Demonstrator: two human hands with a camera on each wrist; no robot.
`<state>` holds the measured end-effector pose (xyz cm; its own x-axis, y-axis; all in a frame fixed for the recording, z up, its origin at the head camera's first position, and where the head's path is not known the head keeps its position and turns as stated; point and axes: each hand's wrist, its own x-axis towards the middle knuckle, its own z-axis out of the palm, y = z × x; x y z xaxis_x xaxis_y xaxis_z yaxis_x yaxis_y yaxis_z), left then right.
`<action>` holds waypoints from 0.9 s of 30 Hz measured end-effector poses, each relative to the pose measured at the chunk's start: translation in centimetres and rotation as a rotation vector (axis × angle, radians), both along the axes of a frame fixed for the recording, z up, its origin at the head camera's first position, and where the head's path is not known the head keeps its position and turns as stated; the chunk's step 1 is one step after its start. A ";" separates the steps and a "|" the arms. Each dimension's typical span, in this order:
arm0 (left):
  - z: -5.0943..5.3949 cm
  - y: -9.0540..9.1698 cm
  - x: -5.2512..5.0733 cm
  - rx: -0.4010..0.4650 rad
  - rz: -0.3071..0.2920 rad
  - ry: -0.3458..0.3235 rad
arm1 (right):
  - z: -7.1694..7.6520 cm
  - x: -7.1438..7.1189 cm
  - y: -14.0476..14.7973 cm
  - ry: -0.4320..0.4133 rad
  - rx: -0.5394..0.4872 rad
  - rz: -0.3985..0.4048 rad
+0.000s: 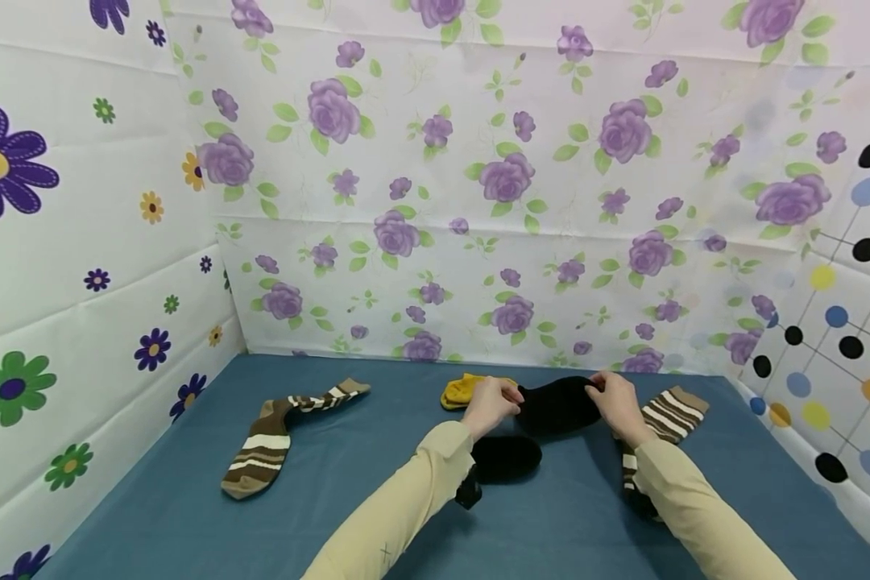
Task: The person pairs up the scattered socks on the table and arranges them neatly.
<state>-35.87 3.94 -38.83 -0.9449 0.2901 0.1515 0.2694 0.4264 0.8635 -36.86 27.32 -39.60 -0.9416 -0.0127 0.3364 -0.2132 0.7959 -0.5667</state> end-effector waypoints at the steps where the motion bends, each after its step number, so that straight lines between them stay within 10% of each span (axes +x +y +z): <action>1: 0.1 -0.1 0.1 0.001 0.002 -0.007 | 0.1 0.1 -0.1 0.001 -0.003 0.006; 27: 1.6 -3.8 0.8 -0.021 -0.005 0.016 | 1.4 0.6 -2.3 0.064 -0.019 0.064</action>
<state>-35.05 0.15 -37.19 -0.9409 0.2984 0.1599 0.2850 0.4432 0.8499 -36.22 24.98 -38.22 -0.9158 -0.0657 0.3963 -0.2997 0.7687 -0.5651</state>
